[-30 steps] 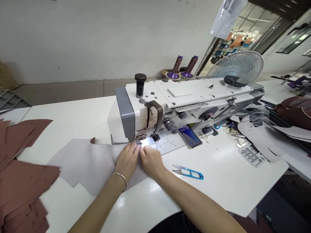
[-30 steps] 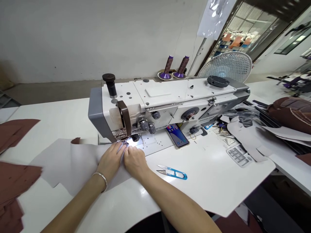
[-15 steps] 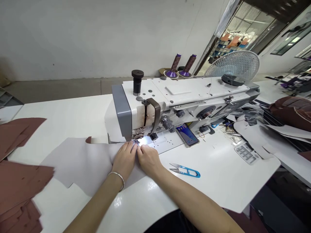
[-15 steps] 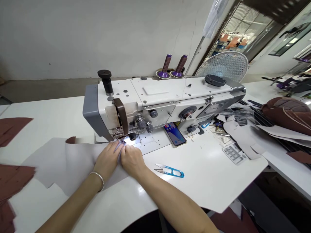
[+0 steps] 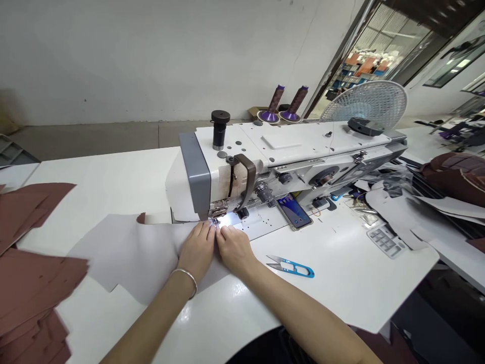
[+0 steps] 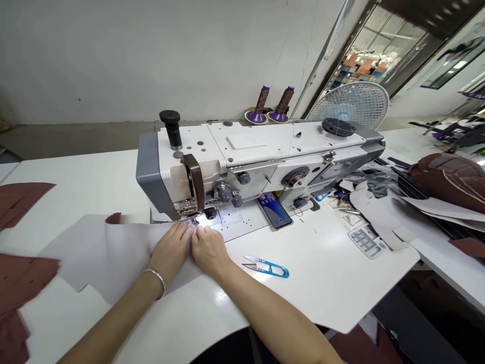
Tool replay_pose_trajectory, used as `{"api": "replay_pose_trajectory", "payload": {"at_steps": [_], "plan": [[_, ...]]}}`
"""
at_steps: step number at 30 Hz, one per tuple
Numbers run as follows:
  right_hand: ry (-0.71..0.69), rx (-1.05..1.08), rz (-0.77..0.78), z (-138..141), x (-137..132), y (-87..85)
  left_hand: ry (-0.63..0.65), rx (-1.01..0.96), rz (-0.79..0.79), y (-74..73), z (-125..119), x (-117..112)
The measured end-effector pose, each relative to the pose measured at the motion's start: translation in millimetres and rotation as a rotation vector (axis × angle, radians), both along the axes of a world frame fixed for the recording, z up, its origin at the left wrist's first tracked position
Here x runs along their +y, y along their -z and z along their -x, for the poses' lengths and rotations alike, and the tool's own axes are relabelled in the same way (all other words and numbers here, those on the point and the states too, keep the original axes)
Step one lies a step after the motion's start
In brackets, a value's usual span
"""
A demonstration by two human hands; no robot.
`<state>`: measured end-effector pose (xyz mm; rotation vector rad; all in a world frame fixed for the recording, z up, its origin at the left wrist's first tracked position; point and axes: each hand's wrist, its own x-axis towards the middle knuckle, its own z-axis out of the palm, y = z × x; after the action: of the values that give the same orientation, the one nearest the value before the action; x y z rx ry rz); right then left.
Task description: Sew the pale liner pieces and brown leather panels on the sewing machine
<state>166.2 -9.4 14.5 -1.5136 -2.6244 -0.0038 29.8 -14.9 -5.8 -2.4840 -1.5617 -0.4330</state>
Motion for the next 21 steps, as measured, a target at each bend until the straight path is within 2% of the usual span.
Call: {"api": "replay_pose_trajectory", "payload": {"at_steps": [9, 16, 21], "plan": [[-0.088, -0.06, 0.009, 1, 4, -4.0, -0.048, 0.078, -0.013, 5.6, -3, -6], [-0.068, -0.059, 0.013, 2, 6, -3.1, -0.042, 0.004, 0.037, 2.7, -2, -3], [-0.071, -0.04, -0.015, 2, 9, 0.0, -0.208, 0.06, -0.029, -5.7, -15, -14]]}}
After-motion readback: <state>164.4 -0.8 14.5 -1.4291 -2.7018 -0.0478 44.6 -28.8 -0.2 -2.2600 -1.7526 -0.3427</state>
